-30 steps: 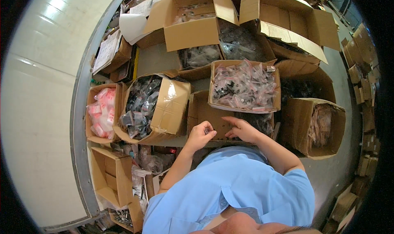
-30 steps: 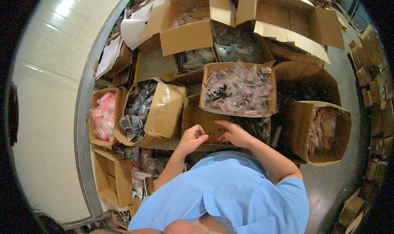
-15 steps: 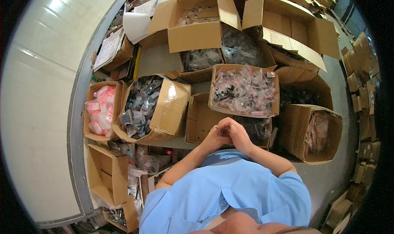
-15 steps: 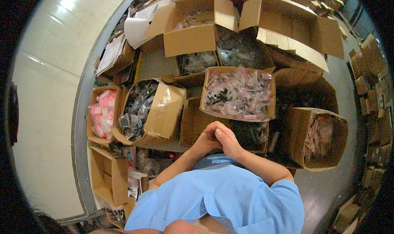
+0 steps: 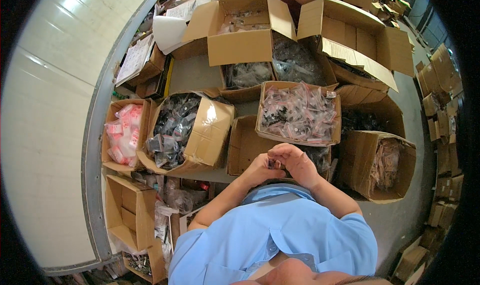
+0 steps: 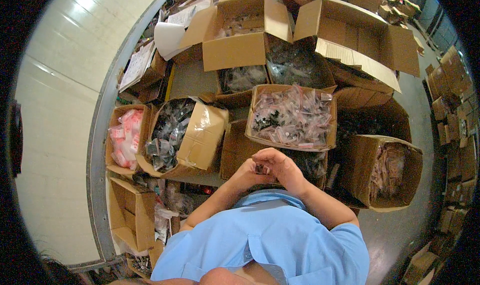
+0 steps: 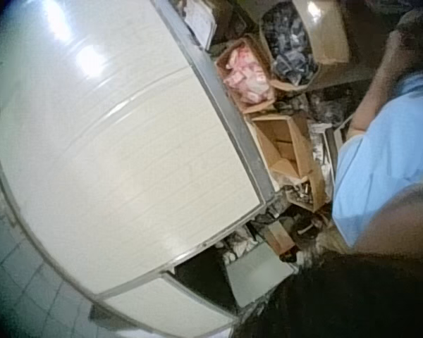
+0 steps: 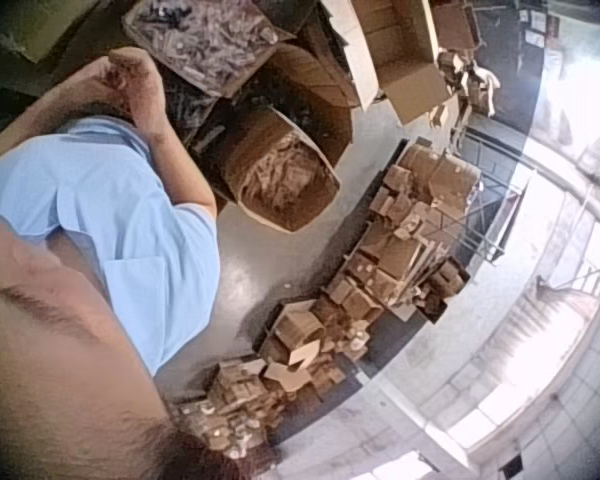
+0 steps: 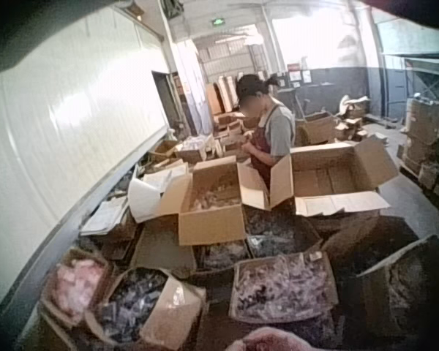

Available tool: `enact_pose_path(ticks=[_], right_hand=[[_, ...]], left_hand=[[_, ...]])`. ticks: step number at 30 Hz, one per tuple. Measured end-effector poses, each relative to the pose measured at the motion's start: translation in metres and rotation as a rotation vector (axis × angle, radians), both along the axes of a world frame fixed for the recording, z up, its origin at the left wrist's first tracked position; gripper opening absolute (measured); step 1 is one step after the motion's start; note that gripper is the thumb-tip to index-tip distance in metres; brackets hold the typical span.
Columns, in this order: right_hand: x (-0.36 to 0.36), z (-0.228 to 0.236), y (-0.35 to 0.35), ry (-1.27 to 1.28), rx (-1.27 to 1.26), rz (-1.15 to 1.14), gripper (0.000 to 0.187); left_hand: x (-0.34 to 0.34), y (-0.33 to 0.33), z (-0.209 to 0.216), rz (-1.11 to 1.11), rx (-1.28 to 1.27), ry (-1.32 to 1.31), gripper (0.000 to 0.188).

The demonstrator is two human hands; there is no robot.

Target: Sorting small black industrial parts from a large cardboard box into a small plastic bag and separate containers.

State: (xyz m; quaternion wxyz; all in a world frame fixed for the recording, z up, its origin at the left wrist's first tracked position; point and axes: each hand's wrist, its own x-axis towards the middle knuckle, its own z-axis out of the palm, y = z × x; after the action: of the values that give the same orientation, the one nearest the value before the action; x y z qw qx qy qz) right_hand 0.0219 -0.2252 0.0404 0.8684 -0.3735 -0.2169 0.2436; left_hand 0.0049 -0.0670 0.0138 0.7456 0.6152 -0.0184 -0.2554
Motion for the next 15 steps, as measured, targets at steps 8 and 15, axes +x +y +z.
enact_pose_path(ticks=[8,15], right_hand=[[0.014,0.039,-0.02,-0.657,-0.665,-0.265,0.015],[0.01,0.046,-0.013,-0.894,-0.781,-0.297,0.016]], left_hand=[[0.0,0.013,0.01,-0.067,-0.061,-0.342,0.021],[0.006,0.015,0.007,-0.046,-0.273,-0.127,0.015]])
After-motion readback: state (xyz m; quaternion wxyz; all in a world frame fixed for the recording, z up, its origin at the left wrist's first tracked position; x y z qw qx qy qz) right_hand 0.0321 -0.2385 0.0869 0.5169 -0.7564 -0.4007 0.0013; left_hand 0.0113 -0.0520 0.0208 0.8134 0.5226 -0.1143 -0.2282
